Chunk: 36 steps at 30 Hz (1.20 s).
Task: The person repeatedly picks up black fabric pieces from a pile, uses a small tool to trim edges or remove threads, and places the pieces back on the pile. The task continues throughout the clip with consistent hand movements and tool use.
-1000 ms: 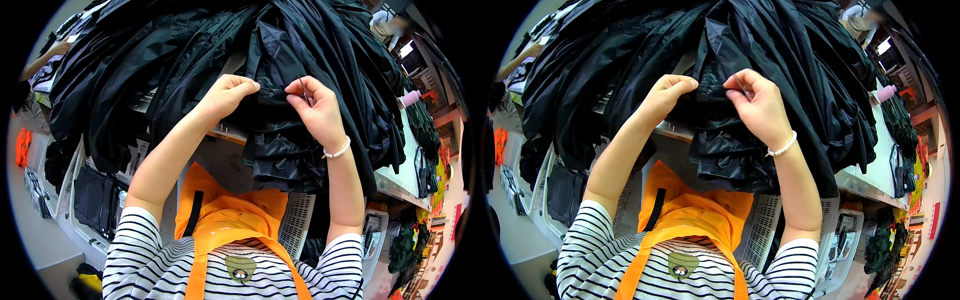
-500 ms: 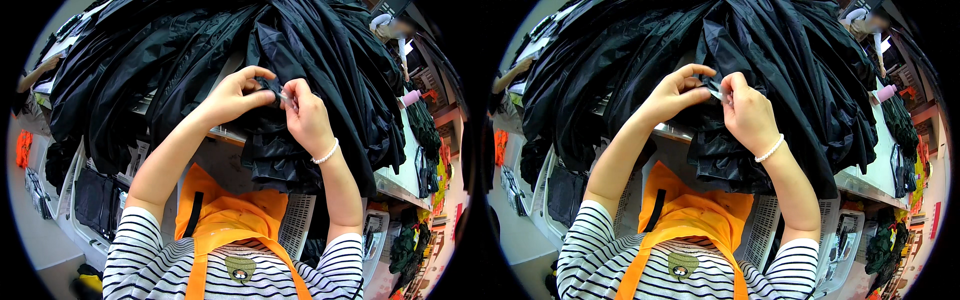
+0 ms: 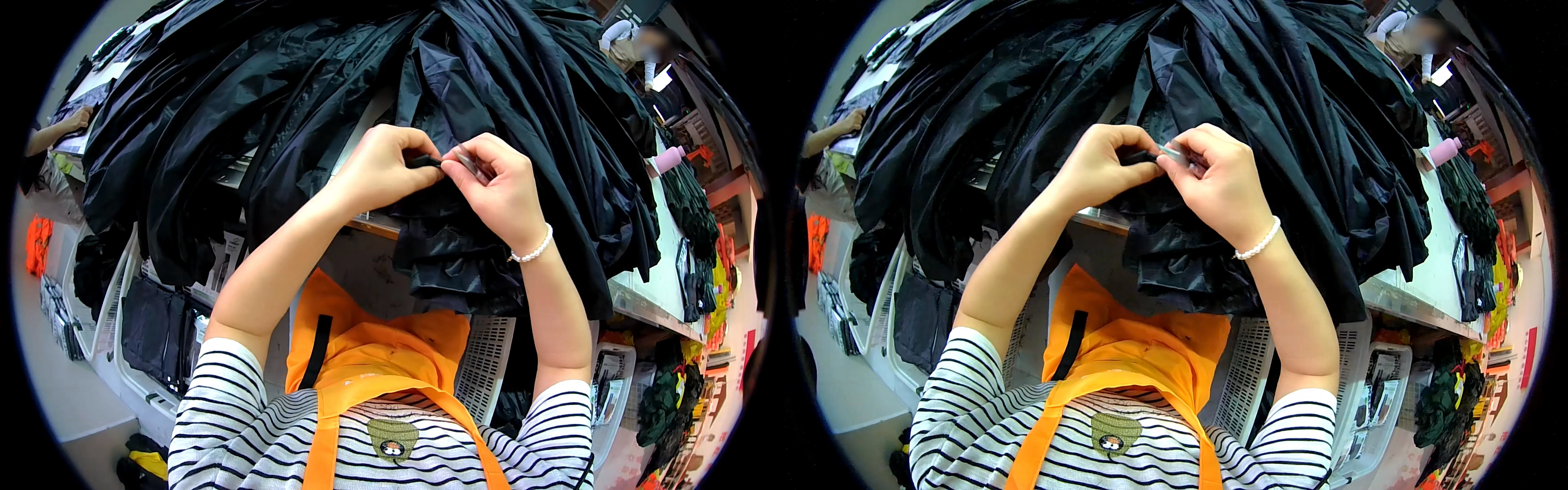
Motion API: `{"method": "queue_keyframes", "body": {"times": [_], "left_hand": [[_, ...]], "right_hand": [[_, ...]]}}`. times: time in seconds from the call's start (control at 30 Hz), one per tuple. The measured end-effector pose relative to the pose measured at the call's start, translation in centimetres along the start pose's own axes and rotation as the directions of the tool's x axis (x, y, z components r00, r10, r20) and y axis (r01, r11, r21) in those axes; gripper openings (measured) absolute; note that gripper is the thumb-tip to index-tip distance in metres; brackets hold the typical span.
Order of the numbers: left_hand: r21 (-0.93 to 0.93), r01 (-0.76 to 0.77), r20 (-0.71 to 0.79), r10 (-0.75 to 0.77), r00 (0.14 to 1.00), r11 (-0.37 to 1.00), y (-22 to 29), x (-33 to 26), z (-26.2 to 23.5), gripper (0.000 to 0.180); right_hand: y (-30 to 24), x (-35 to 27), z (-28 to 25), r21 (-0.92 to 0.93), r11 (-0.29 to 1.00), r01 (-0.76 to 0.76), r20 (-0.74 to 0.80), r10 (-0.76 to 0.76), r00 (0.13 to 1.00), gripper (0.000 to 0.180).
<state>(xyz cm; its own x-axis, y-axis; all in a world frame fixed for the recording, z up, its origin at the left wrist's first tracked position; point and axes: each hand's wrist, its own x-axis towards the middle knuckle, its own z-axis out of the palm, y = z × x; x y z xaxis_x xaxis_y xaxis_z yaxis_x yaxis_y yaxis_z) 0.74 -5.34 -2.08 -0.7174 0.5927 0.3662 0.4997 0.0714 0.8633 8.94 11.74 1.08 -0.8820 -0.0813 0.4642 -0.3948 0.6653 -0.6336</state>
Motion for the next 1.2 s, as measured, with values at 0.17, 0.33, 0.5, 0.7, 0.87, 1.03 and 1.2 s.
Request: {"method": "queue_keyframes", "body": {"times": [0.17,0.33,0.5,0.7,0.87,1.03,1.2], "left_hand": [[0.031,-0.015,0.039,0.013,0.999,0.999,0.2,0.2,-0.2,0.023],[-0.086,-0.006,0.103,0.015,0.995,0.996,0.6,0.5,-0.5,0.022],[-0.044,-0.003,0.027,0.004,1.000,0.999,0.0,0.2,-0.6,0.017],[-0.049,0.052,0.054,-0.049,0.997,0.997,0.0,0.3,-0.5,0.018],[-0.146,0.113,0.022,-0.111,0.994,0.983,0.2,0.3,-0.6,0.018],[-0.464,0.189,-0.045,-0.236,0.971,0.865,-0.6,0.3,-0.6,0.016],[-0.402,0.192,-0.049,-0.230,0.972,0.895,-0.3,0.3,-0.7,0.017]], "right_hand": [[0.0,0.1,0.3,-0.179,0.982,0.057,-0.007,-0.059,0.998,0.011],[1.2,0.0,0.9,-0.058,0.998,0.025,-0.093,-0.030,0.995,0.013],[1.2,0.6,-0.9,0.466,0.853,-0.236,-0.018,0.276,0.961,0.018],[0.5,0.2,-0.4,0.223,0.957,-0.187,0.054,0.179,0.982,0.020],[1.0,0.3,-0.1,0.374,0.915,-0.154,-0.117,0.211,0.970,0.018],[0.4,-0.1,-0.8,0.262,0.960,-0.101,-0.055,0.119,0.991,0.019],[-0.4,0.0,-0.9,0.067,0.996,-0.062,-0.018,0.063,0.998,0.015]]}}
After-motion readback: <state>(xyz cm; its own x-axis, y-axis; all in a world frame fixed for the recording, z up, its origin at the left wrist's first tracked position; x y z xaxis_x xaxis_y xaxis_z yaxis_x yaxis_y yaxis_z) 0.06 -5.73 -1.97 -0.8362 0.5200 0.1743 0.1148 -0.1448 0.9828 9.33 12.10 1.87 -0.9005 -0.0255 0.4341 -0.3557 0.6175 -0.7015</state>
